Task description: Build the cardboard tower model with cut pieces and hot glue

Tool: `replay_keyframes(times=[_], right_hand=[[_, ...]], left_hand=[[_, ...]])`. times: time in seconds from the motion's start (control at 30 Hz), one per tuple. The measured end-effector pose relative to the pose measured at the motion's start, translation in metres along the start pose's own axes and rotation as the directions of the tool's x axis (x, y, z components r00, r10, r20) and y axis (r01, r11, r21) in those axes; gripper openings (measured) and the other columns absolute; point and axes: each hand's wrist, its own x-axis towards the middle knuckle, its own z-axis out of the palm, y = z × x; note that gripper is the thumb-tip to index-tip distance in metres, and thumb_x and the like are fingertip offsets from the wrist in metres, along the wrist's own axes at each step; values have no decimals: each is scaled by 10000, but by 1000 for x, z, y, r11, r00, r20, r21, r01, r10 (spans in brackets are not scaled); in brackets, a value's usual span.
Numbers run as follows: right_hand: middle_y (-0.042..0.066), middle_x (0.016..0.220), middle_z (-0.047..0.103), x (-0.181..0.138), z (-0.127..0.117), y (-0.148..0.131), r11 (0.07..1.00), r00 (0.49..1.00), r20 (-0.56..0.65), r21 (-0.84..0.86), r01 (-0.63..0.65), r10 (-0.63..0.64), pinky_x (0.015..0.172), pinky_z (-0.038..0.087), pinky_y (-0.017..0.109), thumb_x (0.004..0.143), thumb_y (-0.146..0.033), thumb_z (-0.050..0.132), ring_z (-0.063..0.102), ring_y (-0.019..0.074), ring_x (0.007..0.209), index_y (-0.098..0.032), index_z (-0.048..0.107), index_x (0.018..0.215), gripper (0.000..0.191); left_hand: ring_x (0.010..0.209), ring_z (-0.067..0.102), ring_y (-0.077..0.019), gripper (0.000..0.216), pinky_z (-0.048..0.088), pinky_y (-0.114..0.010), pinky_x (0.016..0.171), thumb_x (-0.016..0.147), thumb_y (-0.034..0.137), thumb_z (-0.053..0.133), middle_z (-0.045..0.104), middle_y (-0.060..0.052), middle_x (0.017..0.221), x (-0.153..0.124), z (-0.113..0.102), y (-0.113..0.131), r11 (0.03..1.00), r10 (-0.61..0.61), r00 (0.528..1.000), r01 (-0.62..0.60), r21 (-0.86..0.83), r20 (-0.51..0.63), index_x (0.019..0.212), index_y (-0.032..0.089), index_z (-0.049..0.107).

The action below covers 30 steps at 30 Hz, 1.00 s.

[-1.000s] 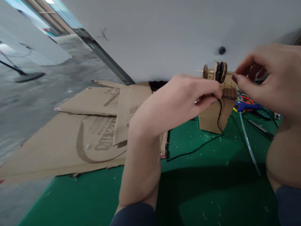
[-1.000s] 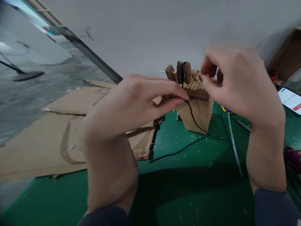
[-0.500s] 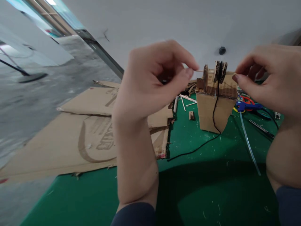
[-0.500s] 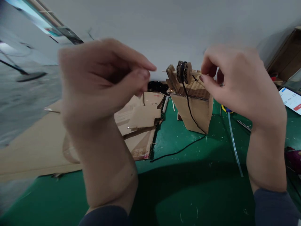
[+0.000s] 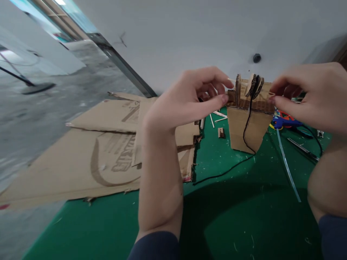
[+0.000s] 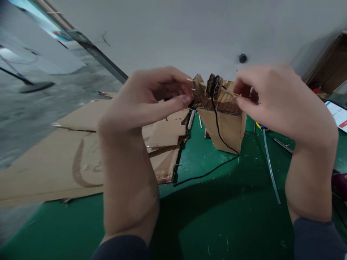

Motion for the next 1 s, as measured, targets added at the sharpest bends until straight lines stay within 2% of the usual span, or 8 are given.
replay_keyframes(times=[0.13, 0.3, 0.5, 0.63, 0.73, 0.83, 0.9, 1.0], right_hand=[[-13, 806, 729, 0, -1, 0, 1000, 997, 70, 9, -11, 10, 599, 446, 361, 863, -276, 600, 707, 236, 744, -288, 692, 875, 94], [-13, 840, 750, -1, -2, 0, 1000, 999, 46, 13, -7, 6, 608, 465, 348, 888, -262, 618, 726, 234, 763, -275, 696, 917, 83], [-10, 812, 744, -2, 1, 2, 1000, 1000, 27, 16, 15, -15, 563, 457, 339, 887, -292, 647, 724, 228, 731, -264, 689, 924, 63], [-9, 843, 760, -2, 1, 4, 1000, 999, 44, 9, 26, -26, 535, 462, 356, 893, -319, 651, 738, 238, 745, -271, 691, 943, 80], [-4, 824, 753, -5, -4, 5, 1000, 999, 42, -22, 16, -15, 541, 462, 377, 900, -381, 660, 723, 234, 708, -282, 684, 996, 140], [8, 829, 740, -12, -11, 7, 993, 999, 38, -112, -20, 24, 589, 454, 390, 929, -392, 594, 715, 246, 723, -304, 650, 1108, 207], [8, 888, 737, -19, -18, 10, 987, 998, 44, -153, -42, 49, 622, 447, 376, 944, -338, 521, 714, 238, 765, -335, 609, 1189, 260], [-5, 952, 723, -27, -27, 14, 983, 995, 57, -170, -74, 85, 674, 447, 355, 935, -284, 483, 701, 213, 816, -392, 560, 1272, 362]], left_hand=[[636, 565, -149, 71, 416, -289, 543, 844, 283, 705, 614, -24, 722, 2, 2, -3, 1000, -31, 999, 31, 3, 30, 864, 234, 657], [602, 508, -128, 108, 367, -280, 535, 852, 307, 703, 591, -17, 691, 3, 3, -8, 999, -27, 1000, 28, 39, -12, 823, 210, 666], [579, 527, -120, 138, 404, -269, 528, 850, 310, 752, 598, -6, 672, 3, 5, -7, 998, -59, 998, 60, 29, -33, 815, 191, 691], [607, 575, -127, 155, 452, -261, 542, 849, 290, 751, 643, -16, 739, 3, -1, -14, 999, -13, 1000, 12, -40, -13, 979, 208, 725], [599, 571, -124, 209, 440, -247, 523, 896, 312, 670, 625, -13, 747, 3, -11, -36, 996, 2, 997, -9, -83, -78, 1091, 243, 699], [567, 540, -113, 227, 393, -227, 505, 852, 234, 640, 612, 4, 715, 5, -13, -67, 977, -153, 984, 164, 134, -90, 1073, 221, 687], [551, 542, -113, 198, 371, -218, 503, 788, 201, 681, 631, 14, 663, 4, -5, -87, 876, -327, 945, 298, 380, 14, 983, 187, 717], [475, 510, -97, 195, 354, -201, 453, 630, 229, 833, 628, 55, 550, -2, 18, -109, 826, -418, 900, 321, 463, 121, 788, 170, 737]])
